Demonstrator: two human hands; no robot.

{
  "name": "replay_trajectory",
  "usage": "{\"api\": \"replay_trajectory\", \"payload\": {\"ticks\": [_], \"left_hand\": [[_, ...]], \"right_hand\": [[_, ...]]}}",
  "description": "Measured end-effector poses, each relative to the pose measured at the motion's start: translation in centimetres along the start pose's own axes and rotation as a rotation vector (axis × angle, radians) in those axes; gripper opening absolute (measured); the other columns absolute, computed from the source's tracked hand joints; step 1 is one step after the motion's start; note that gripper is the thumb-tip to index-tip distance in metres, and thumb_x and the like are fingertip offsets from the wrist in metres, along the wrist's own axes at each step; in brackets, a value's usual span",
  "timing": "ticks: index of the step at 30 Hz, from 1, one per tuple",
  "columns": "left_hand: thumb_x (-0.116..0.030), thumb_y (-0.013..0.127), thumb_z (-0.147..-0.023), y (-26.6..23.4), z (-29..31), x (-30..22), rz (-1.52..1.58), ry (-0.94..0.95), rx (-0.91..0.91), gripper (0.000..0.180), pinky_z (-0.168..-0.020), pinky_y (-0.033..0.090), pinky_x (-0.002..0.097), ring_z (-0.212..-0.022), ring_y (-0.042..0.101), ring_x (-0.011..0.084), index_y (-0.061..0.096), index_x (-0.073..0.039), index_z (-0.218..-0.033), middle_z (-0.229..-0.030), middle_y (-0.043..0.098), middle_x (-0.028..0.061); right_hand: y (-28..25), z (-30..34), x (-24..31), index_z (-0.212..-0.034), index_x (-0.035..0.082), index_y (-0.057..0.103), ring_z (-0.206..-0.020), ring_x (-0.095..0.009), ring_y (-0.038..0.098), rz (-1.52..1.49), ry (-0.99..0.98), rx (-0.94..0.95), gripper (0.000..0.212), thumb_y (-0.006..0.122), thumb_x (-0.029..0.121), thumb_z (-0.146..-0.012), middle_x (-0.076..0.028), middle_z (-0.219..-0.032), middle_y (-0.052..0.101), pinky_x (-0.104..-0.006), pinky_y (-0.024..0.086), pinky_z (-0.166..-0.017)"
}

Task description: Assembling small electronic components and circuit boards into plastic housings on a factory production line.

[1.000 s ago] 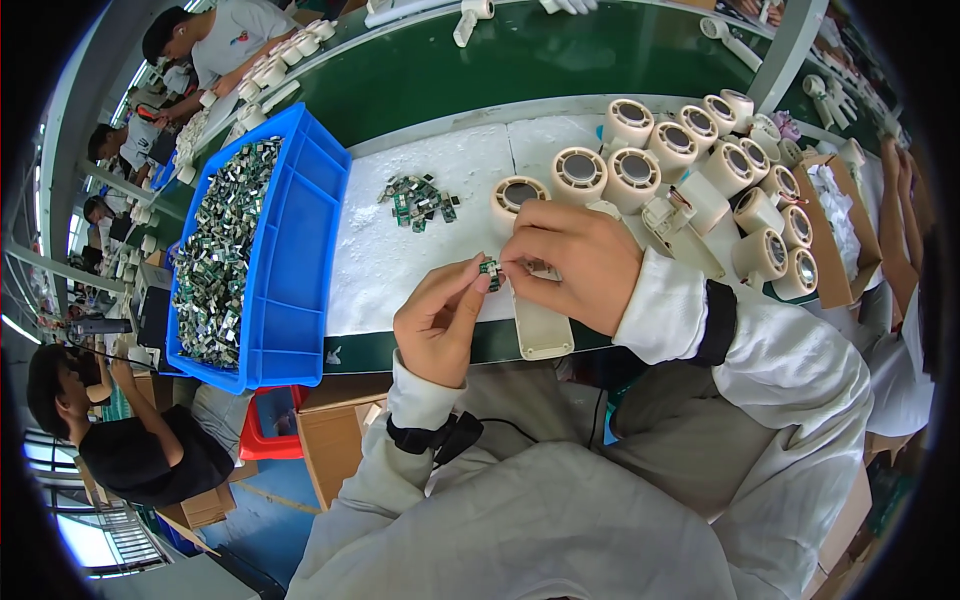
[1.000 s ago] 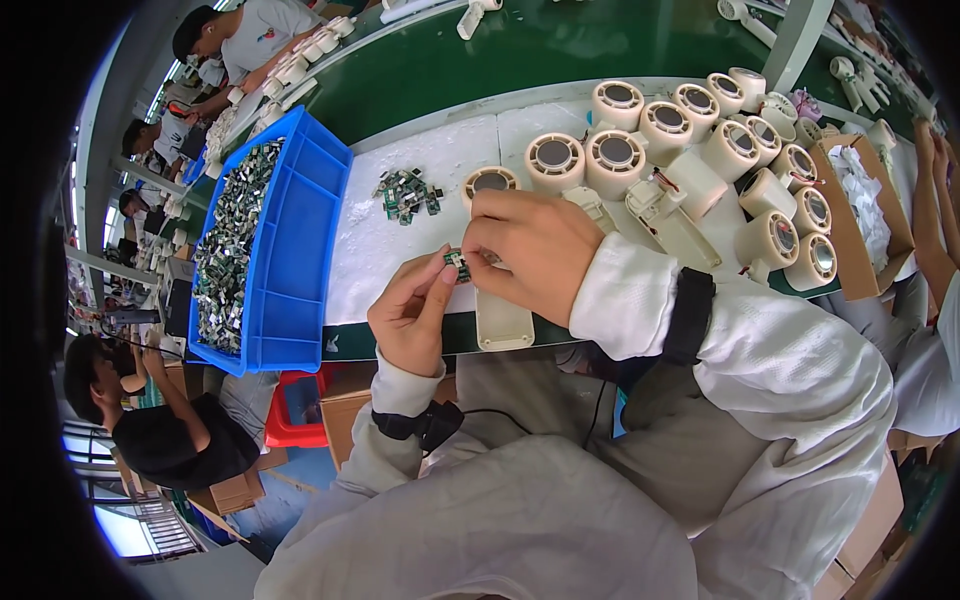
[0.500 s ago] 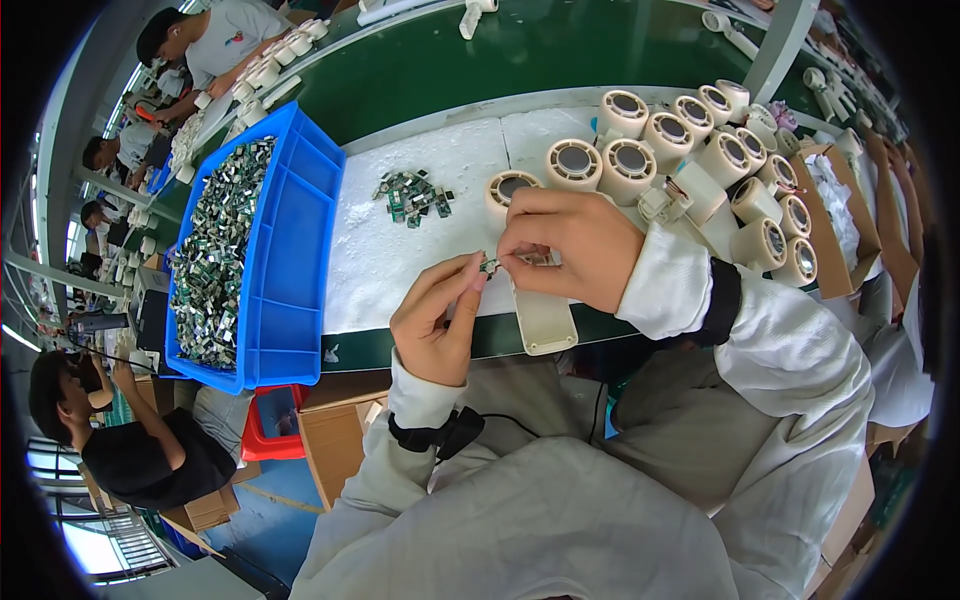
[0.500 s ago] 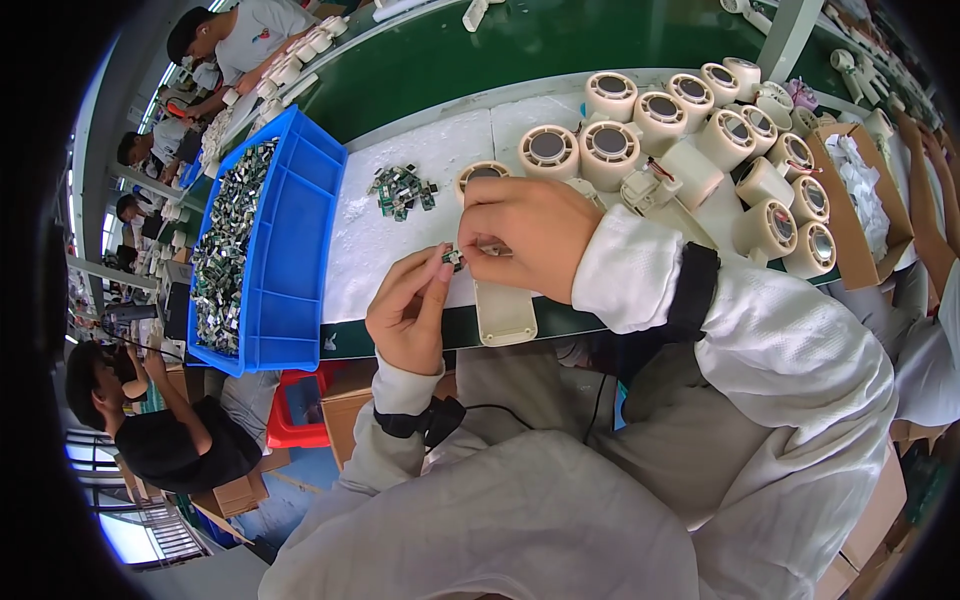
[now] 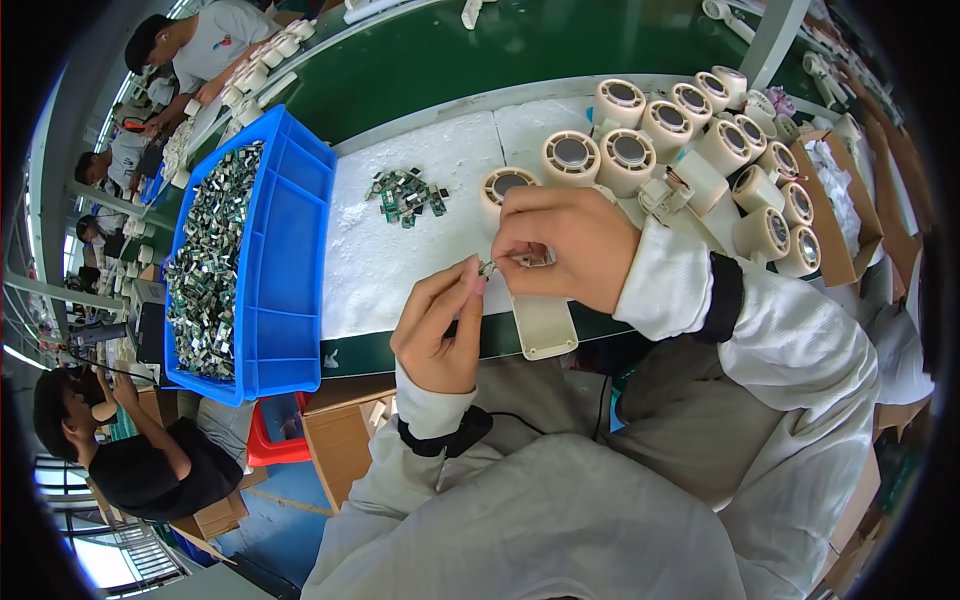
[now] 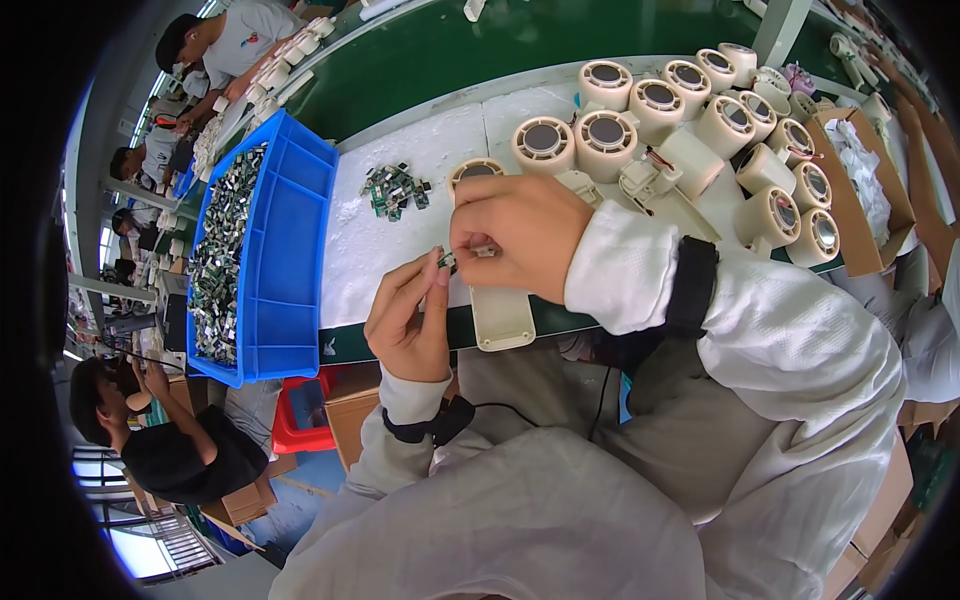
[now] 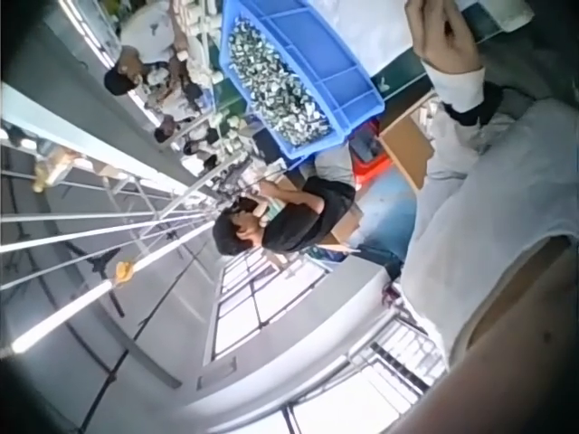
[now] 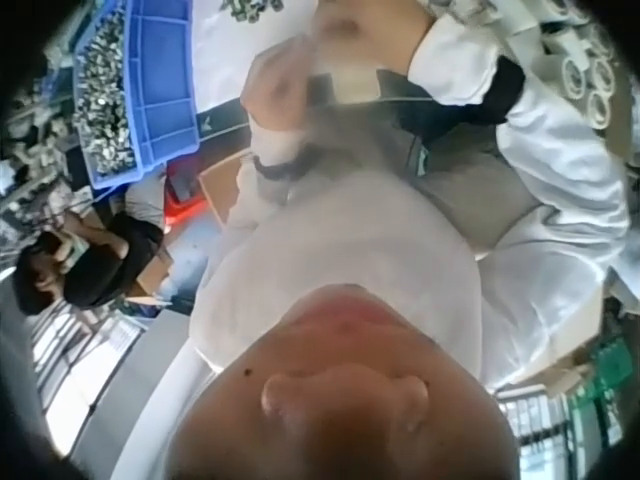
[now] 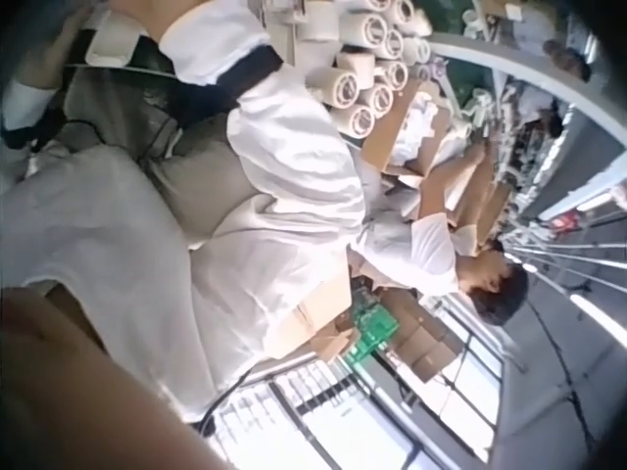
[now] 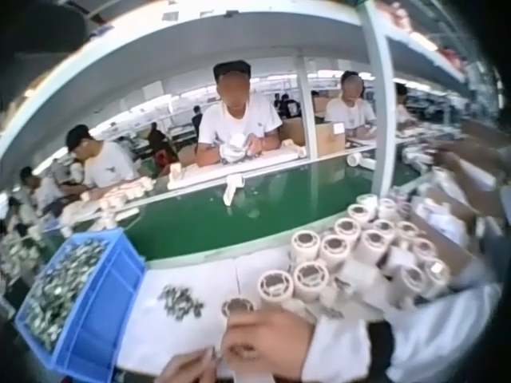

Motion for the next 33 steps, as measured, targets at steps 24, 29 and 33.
{"api": "replay_trajectory", "payload": {"ticks": [24, 29, 33], "left_hand": [[-0.015, 0.062, -0.095, 3.4, -6.0, 2.1, 0.921, -0.804, 0.4, 0.062, -0.095, 0.05, 0.0336, -0.111, 0.062, 0.0221, 0.033, -0.001, -0.147, -0.12, 0.062, 0.013], [-0.017, 0.06, -0.094, 6.3, -15.5, 4.4, 0.667, -0.815, 0.333, 0.044, -0.098, 0.053, 0.0396, -0.114, 0.061, 0.0257, 0.045, -0.002, -0.133, -0.124, 0.058, 0.016], [-0.019, 0.063, -0.093, 8.7, -28.5, 17.7, 0.543, -0.805, 0.401, 0.034, -0.099, 0.056, 0.0381, -0.109, 0.062, 0.0306, 0.055, -0.002, -0.121, -0.124, 0.058, 0.0171]], "right_hand": [[-4.4, 0.8, 1.5, -0.11, 0.002, 0.062, -0.096, -0.032, 0.061, 0.065, -0.117, -0.683, 0.035, 0.07, 0.023, -0.084, -0.014, -0.103, 0.06, -0.0394, 0.05, -0.082], [-5.8, 3.4, 4.9, -0.118, 0.003, 0.056, -0.107, -0.032, 0.056, 0.101, -0.266, -0.616, 0.045, 0.071, 0.028, -0.083, -0.013, -0.113, 0.054, -0.04, 0.047, -0.088], [-1.6, 4.5, 7.2, -0.107, 0.005, 0.062, -0.102, -0.024, 0.057, 0.127, -0.448, -0.372, 0.034, 0.069, 0.027, -0.082, -0.009, -0.108, 0.058, -0.0359, 0.047, -0.083]]}}
Point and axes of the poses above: each hand's wrist, its own z-axis away from the middle knuckle, its own y-axis out of the palm, x = y × z, the point moved 9 cm from there along -z, towards the middle knuckle
